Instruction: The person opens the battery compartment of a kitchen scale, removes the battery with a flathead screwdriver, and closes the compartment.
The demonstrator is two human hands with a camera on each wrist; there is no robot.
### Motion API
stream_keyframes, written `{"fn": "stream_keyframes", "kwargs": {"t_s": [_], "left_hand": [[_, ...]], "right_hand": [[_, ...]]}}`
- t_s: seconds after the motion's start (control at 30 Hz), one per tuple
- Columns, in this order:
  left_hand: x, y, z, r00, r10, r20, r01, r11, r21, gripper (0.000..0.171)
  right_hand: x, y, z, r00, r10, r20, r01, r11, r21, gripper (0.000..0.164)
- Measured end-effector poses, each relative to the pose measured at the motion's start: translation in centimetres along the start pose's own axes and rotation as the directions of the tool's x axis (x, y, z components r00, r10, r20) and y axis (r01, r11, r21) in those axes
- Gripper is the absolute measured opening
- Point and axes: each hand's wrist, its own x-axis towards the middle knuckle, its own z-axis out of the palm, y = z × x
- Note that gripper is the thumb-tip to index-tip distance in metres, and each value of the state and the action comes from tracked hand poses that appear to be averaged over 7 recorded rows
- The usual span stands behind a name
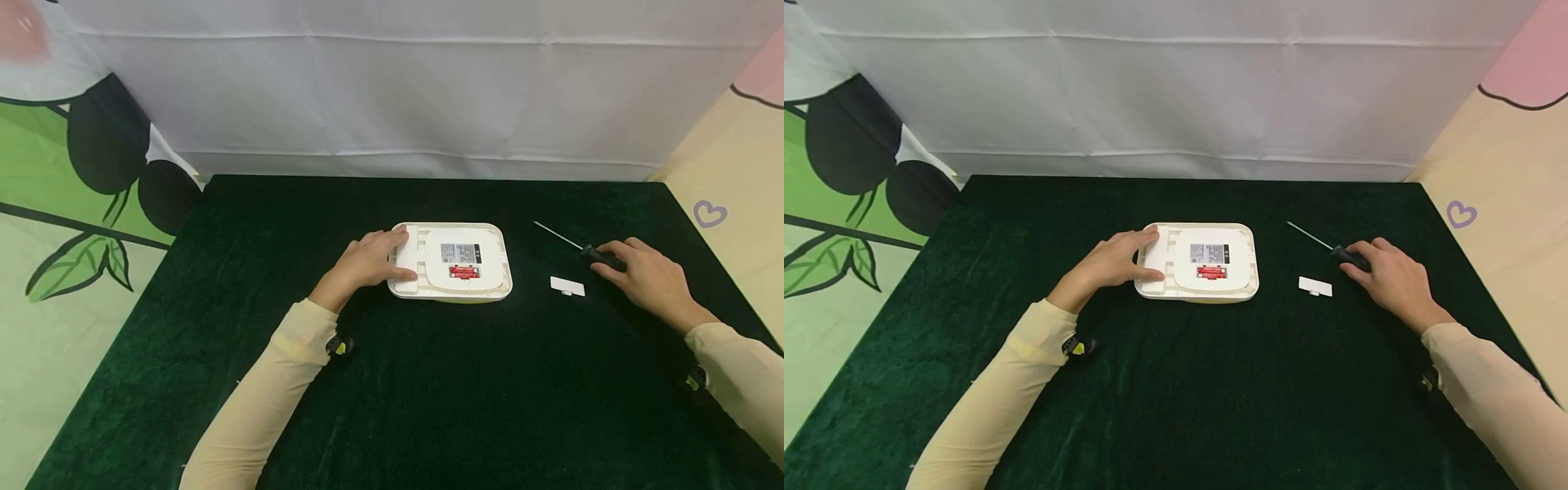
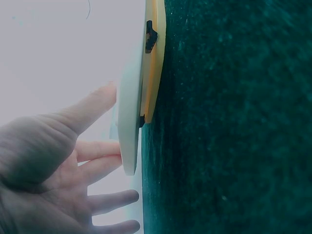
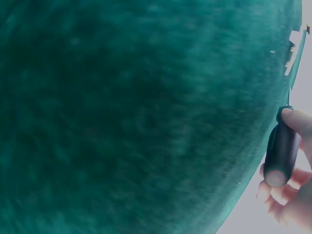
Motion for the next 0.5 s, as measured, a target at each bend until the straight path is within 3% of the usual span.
{"fn": "stream_keyframes", "kwargs": {"t_s": [0.17, 0.5], "left_hand": [[0.2, 0.1, 0.1, 1.000, -0.001, -0.003, 0.001, 1.000, 0.007, 0.087], [0.3, 0.1, 0.2, 1.000, -0.010, 0.003, 0.010, 1.000, 0.006, 0.087]], "right_hand": [[0.5, -0.7, -1.3, 1.000, -0.017, 0.021, 0.018, 1.000, -0.007, 0.033], [2.5, -4.1, -4.7, 0.982, -0.187, -0.003, 0.185, 0.974, -0.127, 0.027]]}}
